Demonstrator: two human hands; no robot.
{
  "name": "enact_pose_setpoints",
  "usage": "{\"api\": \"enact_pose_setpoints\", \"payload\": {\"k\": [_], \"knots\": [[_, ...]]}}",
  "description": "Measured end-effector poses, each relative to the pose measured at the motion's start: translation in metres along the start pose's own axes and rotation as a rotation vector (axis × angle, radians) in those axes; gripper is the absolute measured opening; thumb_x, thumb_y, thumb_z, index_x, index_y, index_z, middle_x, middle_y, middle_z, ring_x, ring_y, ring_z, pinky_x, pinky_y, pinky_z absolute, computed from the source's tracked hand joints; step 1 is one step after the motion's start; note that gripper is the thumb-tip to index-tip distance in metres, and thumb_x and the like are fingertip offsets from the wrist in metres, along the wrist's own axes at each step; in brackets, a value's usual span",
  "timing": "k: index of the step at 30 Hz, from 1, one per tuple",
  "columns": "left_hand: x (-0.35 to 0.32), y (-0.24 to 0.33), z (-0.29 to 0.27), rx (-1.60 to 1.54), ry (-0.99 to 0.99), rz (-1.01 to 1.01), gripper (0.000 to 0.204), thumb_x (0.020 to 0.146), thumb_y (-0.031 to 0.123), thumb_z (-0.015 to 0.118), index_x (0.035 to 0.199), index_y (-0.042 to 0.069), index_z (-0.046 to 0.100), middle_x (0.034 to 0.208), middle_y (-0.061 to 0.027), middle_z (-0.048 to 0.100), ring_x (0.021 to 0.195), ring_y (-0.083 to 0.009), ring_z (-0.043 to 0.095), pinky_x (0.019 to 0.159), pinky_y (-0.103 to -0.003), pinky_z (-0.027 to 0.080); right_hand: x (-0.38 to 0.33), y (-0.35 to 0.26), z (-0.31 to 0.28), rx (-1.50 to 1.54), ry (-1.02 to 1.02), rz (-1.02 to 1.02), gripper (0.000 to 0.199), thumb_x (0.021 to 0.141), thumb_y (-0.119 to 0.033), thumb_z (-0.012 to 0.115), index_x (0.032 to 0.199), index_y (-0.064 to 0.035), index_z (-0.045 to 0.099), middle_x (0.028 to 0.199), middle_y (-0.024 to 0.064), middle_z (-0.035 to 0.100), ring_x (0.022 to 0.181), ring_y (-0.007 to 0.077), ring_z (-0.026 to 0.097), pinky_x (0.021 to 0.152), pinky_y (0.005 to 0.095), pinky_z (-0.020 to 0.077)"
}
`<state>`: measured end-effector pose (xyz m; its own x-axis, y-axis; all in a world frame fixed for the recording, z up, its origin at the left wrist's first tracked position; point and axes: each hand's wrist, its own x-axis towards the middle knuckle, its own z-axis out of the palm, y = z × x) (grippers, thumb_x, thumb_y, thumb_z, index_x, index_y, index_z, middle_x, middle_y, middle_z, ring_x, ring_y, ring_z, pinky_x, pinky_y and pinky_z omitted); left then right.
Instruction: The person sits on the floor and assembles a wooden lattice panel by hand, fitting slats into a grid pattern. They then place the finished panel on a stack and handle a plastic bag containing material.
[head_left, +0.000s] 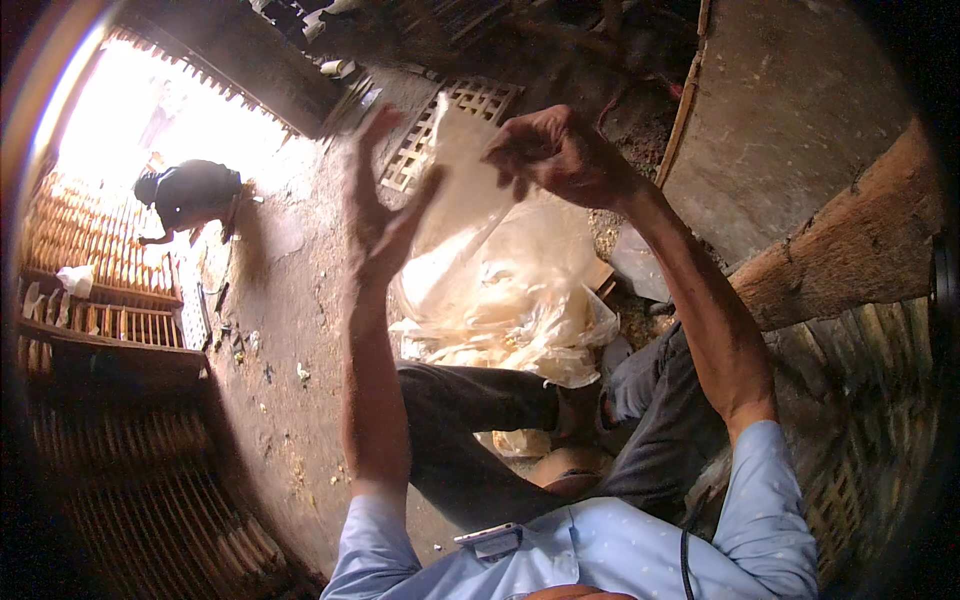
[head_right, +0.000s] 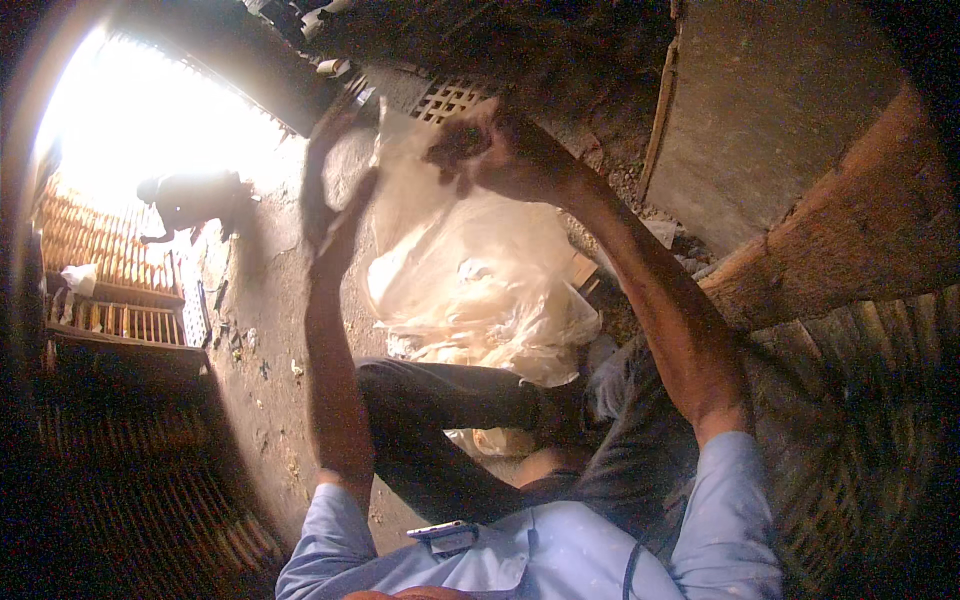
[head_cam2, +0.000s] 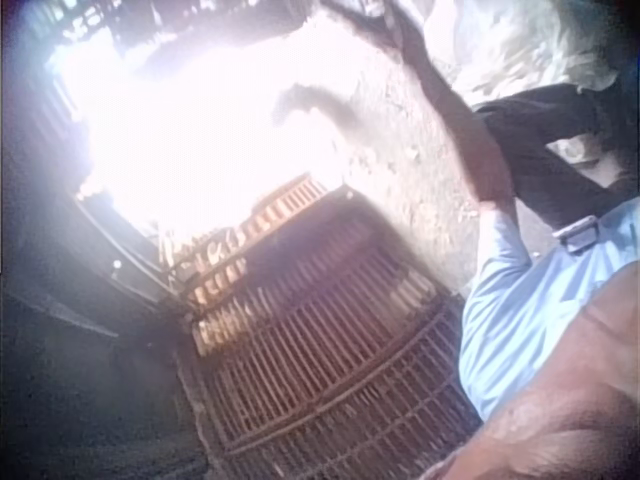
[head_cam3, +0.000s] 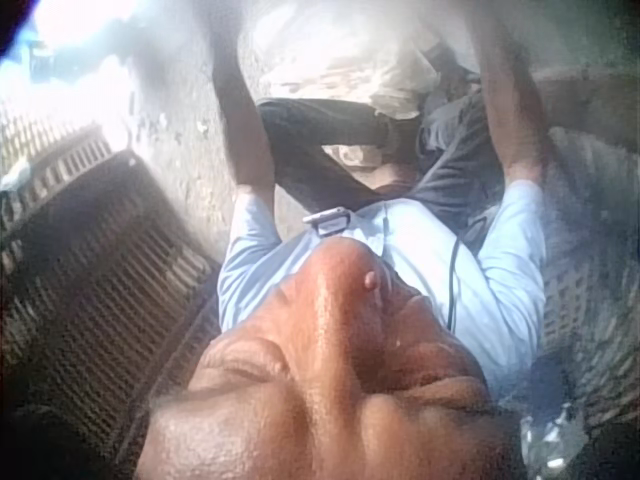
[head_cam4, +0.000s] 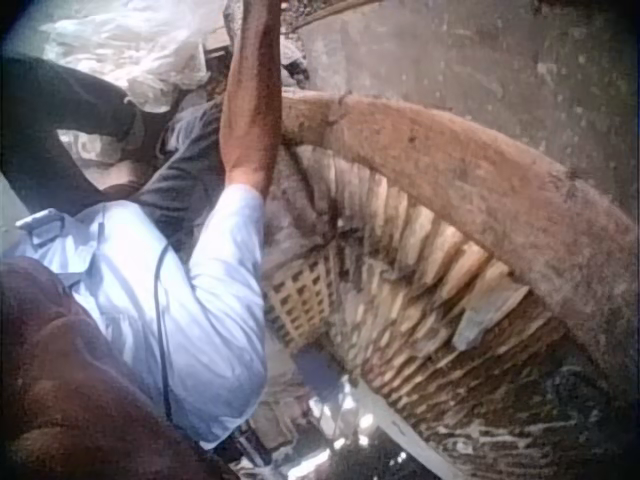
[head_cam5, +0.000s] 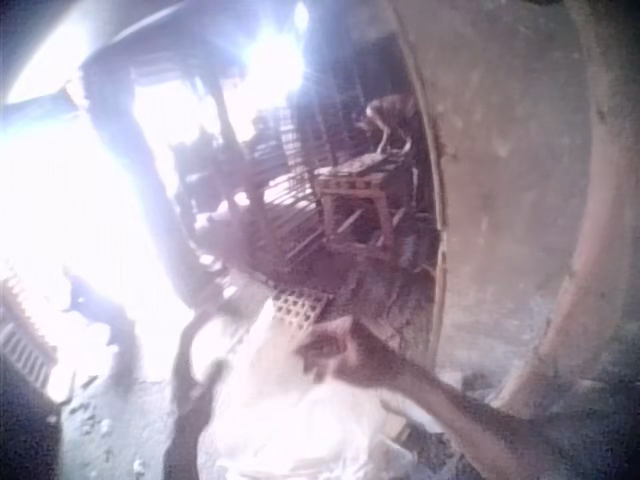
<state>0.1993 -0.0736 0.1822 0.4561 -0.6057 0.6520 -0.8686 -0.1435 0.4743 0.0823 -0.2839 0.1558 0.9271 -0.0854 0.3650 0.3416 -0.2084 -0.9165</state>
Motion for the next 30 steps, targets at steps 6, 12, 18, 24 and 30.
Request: {"api": "enact_pose_setpoints", "payload": {"k": [6, 12, 18, 24, 30], "knots": [[-0.003, -0.008, 0.003, -0.31, 0.035, -0.206, 0.009, 0.092, 0.011, 0.07, 0.096, 0.003, 0.074, 0.08, -0.0059, 0.073, 0.057, -0.0053, 0.06, 0.048, -0.022, 0.047, -0.002, 0.016, 0.003, 0.04, -0.133, 0.058, 0.014, 0.089, -0.015, 0.07, 0.086, -0.0013, 0.071, 0.073, 0.0051, 0.07, 0.065, 0.0111, 0.066, 0.06, 0.0278, 0.0553], [-0.003, -0.011, -0.021, -0.183, 0.043, -0.379, 0.009, 0.091, 0.011, 0.07, 0.095, 0.004, 0.075, 0.085, -0.0077, 0.075, 0.058, -0.007, 0.061, 0.051, -0.022, 0.047, -0.031, 0.053, -0.055, -0.692, -0.437, 0.387, 0.031, 0.077, -0.029, 0.075, 0.091, -0.0005, 0.075, 0.081, 0.0096, 0.073, 0.071, 0.0173, 0.067, 0.069, 0.0347, 0.0558], [-0.009, 0.034, 0.0, -0.156, -0.23, -0.238, 0.012, 0.092, 0.003, 0.067, 0.102, 0.003, 0.072, 0.092, -0.0143, 0.074, 0.069, -0.0096, 0.065, 0.057, -0.025, 0.052, 0.011, 0.017, 0.027, -0.151, -0.139, -0.114, 0.043, 0.081, -0.037, 0.078, 0.098, 0.0012, 0.071, 0.092, 0.0122, 0.073, 0.083, 0.0179, 0.07, 0.076, 0.0364, 0.0564], [-0.016, -0.023, -0.031, -0.444, 0.265, -0.163, 0.01, 0.092, 0.01, 0.068, 0.098, 0.003, 0.074, 0.091, -0.009, 0.075, 0.052, -0.0039, 0.055, 0.047, -0.02, 0.044, -0.025, 0.071, -0.014, -0.434, -0.348, 0.338, 0.028, 0.076, -0.03, 0.071, 0.079, -0.0021, 0.074, 0.065, 0.0062, 0.068, 0.058, 0.0144, 0.061, 0.056, 0.0351, 0.0485], [-0.017, -0.012, -0.018, -0.171, 0.084, -0.381, 0.019, 0.095, 0.018, 0.065, 0.104, 0.004, 0.073, 0.083, -0.0055, 0.072, 0.051, -0.0052, 0.053, 0.049, -0.022, 0.043, -0.04, 0.104, -0.045, -0.16, -0.201, 0.086, 0.034, 0.077, -0.025, 0.081, 0.098, 0.0005, 0.071, 0.084, 0.0076, 0.071, 0.074, 0.0158, 0.065, 0.07, 0.0353, 0.054]]}}
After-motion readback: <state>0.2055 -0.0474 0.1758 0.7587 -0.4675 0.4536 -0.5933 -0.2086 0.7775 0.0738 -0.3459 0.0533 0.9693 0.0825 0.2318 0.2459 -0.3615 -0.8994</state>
